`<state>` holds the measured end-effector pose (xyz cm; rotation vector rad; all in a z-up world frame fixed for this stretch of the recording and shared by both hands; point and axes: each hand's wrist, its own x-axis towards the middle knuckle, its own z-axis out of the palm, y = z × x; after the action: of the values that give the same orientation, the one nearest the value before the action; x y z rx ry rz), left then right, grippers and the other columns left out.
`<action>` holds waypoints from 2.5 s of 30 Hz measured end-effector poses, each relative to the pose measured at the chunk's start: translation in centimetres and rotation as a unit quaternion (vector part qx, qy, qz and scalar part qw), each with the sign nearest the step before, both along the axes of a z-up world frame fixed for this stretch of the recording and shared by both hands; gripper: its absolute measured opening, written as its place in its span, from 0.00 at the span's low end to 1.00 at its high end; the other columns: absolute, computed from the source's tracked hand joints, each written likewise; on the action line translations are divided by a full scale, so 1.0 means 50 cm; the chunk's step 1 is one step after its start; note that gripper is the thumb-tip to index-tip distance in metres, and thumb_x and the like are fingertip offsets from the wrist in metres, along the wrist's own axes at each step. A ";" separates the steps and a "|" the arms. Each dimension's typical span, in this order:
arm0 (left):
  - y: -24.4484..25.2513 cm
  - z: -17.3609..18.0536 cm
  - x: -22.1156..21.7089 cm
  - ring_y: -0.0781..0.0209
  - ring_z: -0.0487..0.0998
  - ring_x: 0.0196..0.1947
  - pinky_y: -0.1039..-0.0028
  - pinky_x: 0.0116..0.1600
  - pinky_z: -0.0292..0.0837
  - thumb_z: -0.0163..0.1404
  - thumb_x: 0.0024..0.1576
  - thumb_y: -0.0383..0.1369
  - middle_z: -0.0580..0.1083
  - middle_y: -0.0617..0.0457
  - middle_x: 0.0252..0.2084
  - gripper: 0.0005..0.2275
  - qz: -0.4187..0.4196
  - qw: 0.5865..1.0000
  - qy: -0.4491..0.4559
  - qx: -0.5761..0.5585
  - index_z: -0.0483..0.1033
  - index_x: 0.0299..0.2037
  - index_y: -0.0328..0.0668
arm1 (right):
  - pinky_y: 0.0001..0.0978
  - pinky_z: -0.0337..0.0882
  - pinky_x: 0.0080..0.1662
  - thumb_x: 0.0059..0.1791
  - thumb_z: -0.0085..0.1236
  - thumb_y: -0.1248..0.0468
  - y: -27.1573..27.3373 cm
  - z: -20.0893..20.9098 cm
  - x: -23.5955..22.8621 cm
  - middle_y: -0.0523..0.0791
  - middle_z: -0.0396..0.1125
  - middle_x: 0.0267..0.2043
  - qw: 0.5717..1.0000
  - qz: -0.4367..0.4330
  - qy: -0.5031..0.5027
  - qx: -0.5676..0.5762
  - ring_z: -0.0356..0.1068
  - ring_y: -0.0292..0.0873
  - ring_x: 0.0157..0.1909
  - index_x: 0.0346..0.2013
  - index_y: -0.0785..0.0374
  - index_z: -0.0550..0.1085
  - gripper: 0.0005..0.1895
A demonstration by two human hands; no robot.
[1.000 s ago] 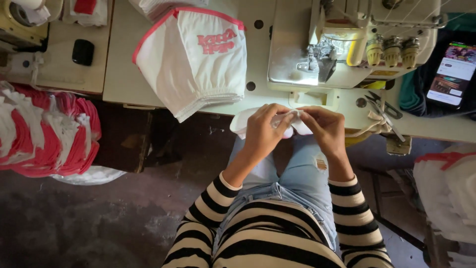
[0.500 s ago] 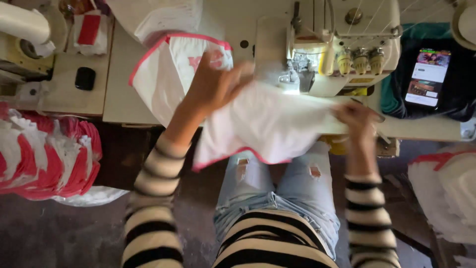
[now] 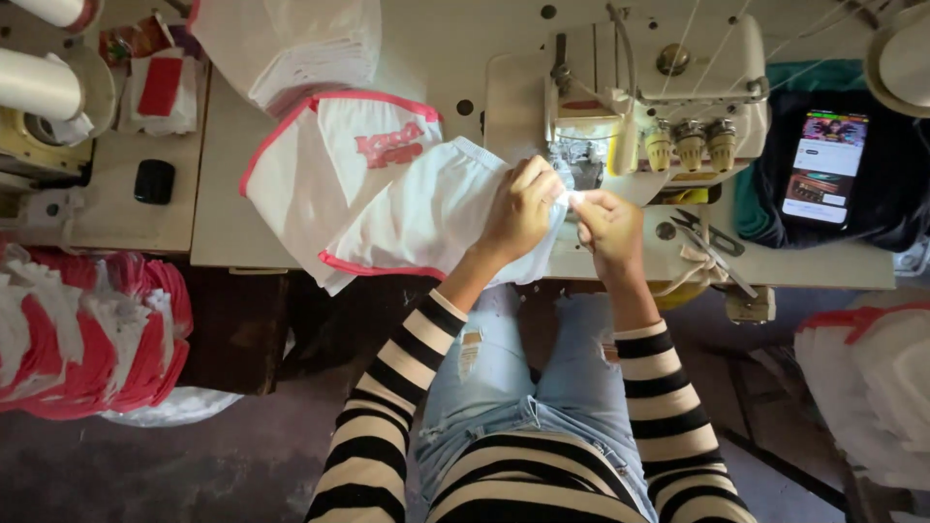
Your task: Inspecting and folding small garments at a sewing workstation.
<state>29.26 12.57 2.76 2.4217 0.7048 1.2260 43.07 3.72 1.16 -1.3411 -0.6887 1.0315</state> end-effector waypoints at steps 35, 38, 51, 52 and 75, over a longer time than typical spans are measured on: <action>-0.065 0.016 -0.028 0.52 0.72 0.42 0.66 0.40 0.68 0.57 0.52 0.23 0.66 0.53 0.41 0.05 0.131 0.984 0.101 0.073 0.75 0.36 0.39 | 0.38 0.70 0.49 0.57 0.56 0.66 -0.168 -0.015 -0.134 0.46 0.72 0.36 0.970 -0.018 -0.236 0.049 0.70 0.42 0.39 0.31 0.64 0.79 0.11; -0.080 0.006 -0.022 0.52 0.71 0.43 0.66 0.39 0.63 0.55 0.52 0.22 0.67 0.54 0.40 0.08 0.103 0.986 0.092 0.093 0.80 0.39 0.46 | 0.36 0.69 0.50 0.57 0.55 0.66 -0.171 -0.031 -0.129 0.46 0.72 0.37 0.974 -0.020 -0.220 0.047 0.69 0.40 0.40 0.33 0.64 0.81 0.11; 0.116 -0.088 -0.005 0.55 0.74 0.29 0.67 0.33 0.66 0.51 0.54 0.26 0.70 0.61 0.28 0.06 0.075 0.992 0.024 0.095 0.77 0.29 0.52 | 0.35 0.67 0.52 0.57 0.55 0.66 -0.137 -0.016 -0.109 0.46 0.71 0.39 0.981 -0.020 -0.186 0.044 0.68 0.39 0.43 0.37 0.65 0.81 0.09; 0.158 -0.061 -0.003 0.52 0.74 0.33 0.64 0.38 0.69 0.50 0.51 0.22 0.71 0.53 0.31 0.06 0.074 0.996 0.041 0.040 0.75 0.30 0.45 | 0.29 0.66 0.47 0.54 0.60 0.65 -0.136 -0.007 -0.114 0.44 0.70 0.38 0.986 -0.028 -0.161 0.023 0.66 0.36 0.40 0.37 0.64 0.80 0.06; -0.015 -0.086 0.023 0.45 0.84 0.40 0.65 0.39 0.80 0.51 0.54 0.26 0.80 0.42 0.35 0.05 0.135 0.976 0.171 0.004 0.81 0.28 0.43 | 0.49 0.65 0.63 0.56 0.57 0.64 -0.176 -0.136 -0.114 0.54 0.74 0.53 0.995 0.019 -0.091 -0.027 0.63 0.47 0.63 0.47 0.68 0.81 0.11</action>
<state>30.42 11.83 -1.54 2.6390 1.1625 0.9053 37.36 -5.07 -5.65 -1.4855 -0.8301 0.9720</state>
